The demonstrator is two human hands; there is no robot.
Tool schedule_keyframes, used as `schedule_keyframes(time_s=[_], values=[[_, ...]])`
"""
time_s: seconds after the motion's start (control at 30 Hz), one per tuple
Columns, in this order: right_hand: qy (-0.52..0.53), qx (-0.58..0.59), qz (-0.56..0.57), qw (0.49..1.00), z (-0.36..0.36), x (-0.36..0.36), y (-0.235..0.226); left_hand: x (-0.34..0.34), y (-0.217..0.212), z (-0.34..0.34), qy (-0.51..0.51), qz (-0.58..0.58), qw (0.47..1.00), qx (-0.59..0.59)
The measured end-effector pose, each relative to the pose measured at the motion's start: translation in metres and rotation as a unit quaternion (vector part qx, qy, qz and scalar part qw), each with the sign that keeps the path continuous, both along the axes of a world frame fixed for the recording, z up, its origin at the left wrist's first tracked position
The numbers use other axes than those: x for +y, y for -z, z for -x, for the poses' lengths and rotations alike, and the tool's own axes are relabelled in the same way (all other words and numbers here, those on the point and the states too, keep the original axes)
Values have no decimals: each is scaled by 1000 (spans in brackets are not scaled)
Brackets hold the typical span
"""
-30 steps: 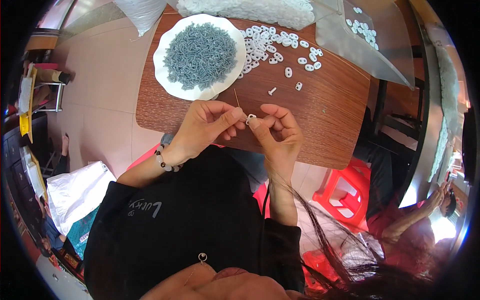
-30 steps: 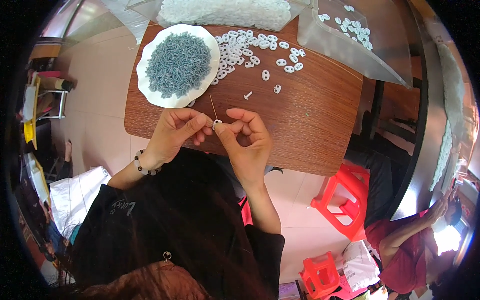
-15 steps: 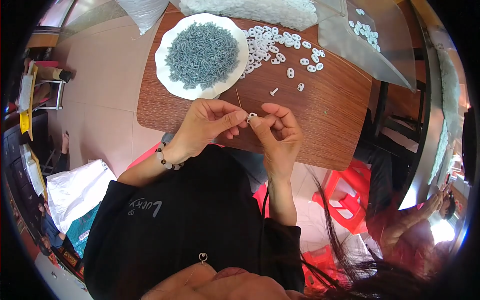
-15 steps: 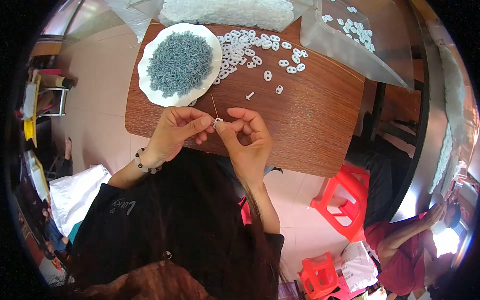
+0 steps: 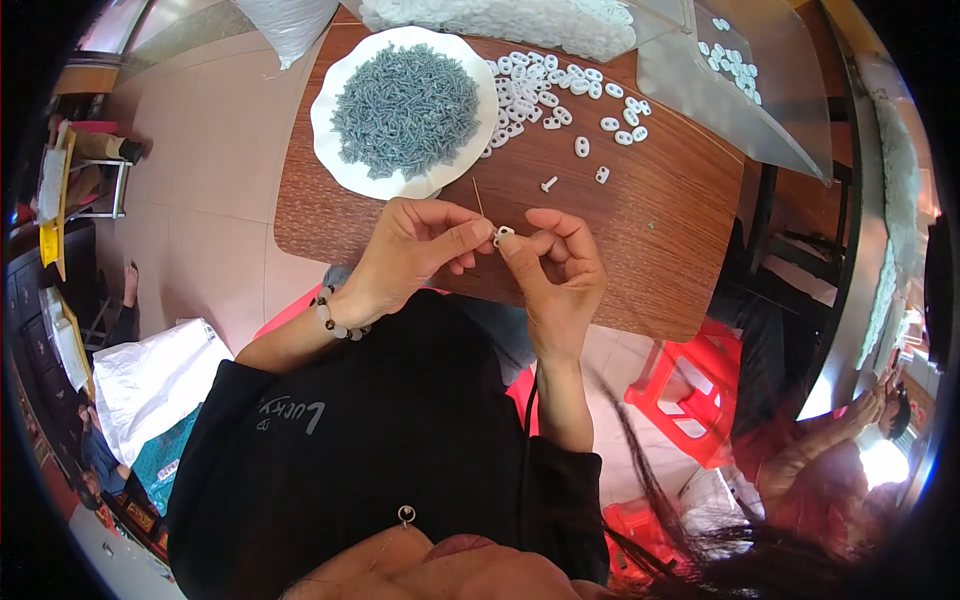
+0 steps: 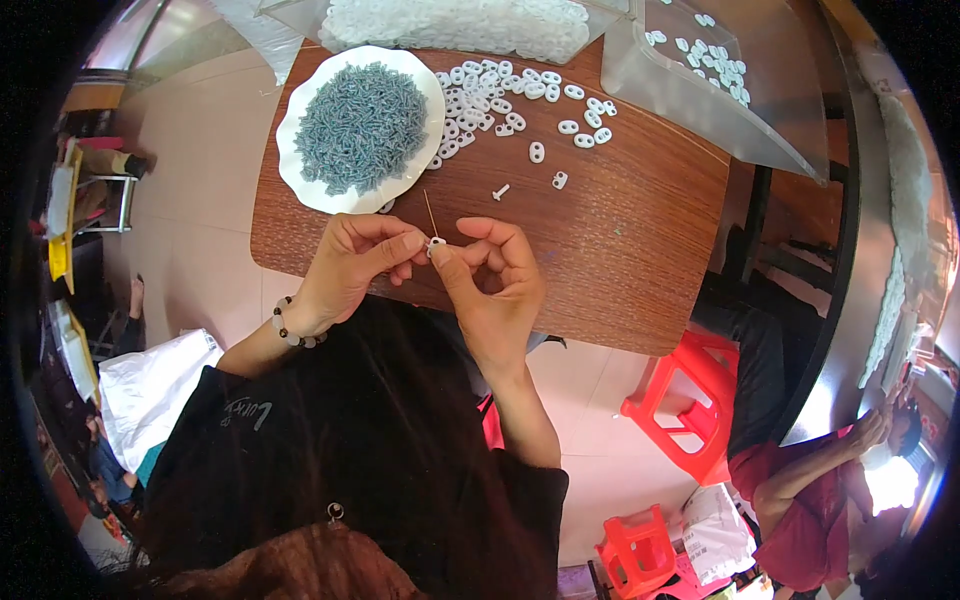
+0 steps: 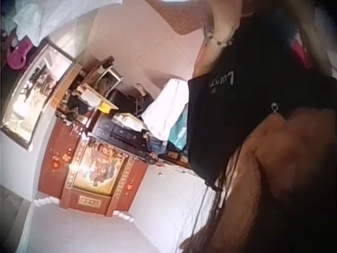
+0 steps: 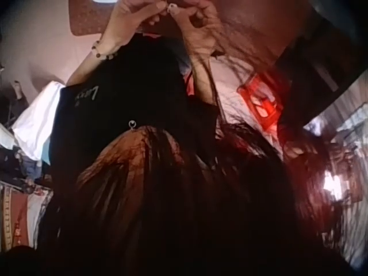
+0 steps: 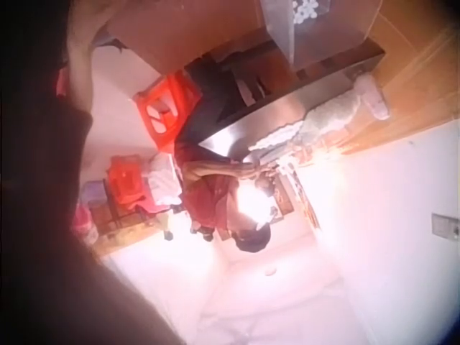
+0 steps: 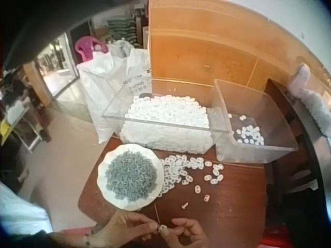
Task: The recorder is threading small white plastic components and tiny grey beads onto a thin wire using a needle.
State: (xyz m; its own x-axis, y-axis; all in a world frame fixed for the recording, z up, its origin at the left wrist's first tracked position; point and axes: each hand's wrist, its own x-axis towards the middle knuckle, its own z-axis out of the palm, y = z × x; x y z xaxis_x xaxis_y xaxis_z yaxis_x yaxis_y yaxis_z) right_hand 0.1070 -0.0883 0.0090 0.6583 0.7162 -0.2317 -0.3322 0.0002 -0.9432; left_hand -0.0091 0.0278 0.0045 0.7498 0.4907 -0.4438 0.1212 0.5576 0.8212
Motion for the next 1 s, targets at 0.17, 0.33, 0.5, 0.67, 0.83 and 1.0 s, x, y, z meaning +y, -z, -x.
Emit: schedule_keyframes(time_s=[0.17,0.33,0.5,0.67,0.83,1.0], values=[[-3,-19,17,1000,0,-1,0,1,-1,0,11,-45,999,2],[-29,-58,60,996,-2,-3,0,0,-2,0,14,-140,990,-2],[-14,-35,51,998,3,-2,-3,0,-2,2,24,-141,990,8],[-11,-12,34,999,5,-1,-3,0,-3,3,26,-122,992,16],[-28,15,58,998,1,0,-5,5,-5,2,41,-82,995,49],[-59,-34,59,996,-7,-1,6,7,-7,2,32,-79,996,28]])
